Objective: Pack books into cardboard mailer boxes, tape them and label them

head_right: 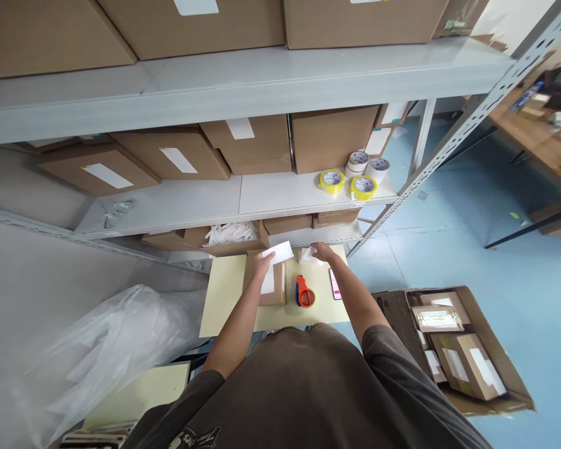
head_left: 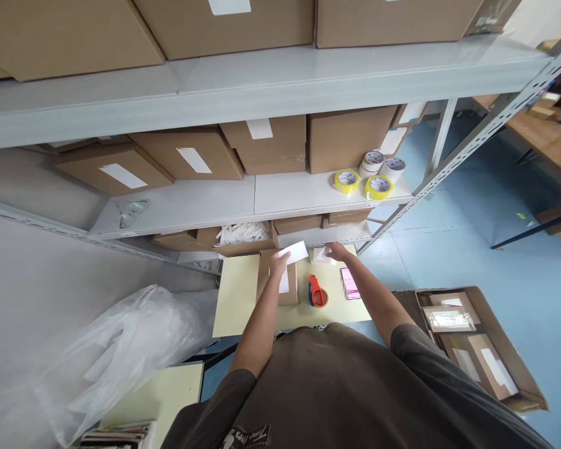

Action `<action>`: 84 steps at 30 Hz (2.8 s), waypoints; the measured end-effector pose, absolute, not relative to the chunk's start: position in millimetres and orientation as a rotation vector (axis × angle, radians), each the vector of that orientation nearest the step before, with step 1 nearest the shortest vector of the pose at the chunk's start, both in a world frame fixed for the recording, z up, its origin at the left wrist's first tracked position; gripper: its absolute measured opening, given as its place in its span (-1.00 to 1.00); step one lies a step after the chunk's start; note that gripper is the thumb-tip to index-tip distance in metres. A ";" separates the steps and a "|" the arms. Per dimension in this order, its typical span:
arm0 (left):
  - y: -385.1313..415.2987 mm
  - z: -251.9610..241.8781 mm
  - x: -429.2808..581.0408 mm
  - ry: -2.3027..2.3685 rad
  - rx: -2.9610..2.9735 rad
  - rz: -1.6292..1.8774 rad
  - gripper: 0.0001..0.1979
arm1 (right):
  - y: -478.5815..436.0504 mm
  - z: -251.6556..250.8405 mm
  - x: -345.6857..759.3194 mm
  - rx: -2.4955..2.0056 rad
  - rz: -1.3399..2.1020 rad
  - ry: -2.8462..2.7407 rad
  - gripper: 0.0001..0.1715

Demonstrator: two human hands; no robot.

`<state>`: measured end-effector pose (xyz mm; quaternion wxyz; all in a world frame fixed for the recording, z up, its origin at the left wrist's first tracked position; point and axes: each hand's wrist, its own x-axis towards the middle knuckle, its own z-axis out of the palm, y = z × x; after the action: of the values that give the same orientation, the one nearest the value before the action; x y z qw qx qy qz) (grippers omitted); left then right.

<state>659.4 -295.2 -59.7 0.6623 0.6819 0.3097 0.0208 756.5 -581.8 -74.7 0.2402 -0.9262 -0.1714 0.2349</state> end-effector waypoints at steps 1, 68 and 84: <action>-293.0 -60.0 657.7 0.732 1.529 0.050 -0.72 | -580.5 -76.0 754.1 -2.559 0.619 -0.456 -0.45; -208.1 56.3 500.7 0.157 1.597 -0.042 -0.81 | -384.7 47.7 522.6 -1.387 0.368 -0.158 -0.60; -224.4 72.2 491.1 0.195 1.602 0.139 -0.85 | -389.9 56.9 525.1 -1.390 0.336 -0.211 -0.60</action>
<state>491.1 -224.4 72.2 0.6895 0.7163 0.0872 0.0623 525.1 -389.9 56.9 0.7499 -0.6362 -0.0965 0.1538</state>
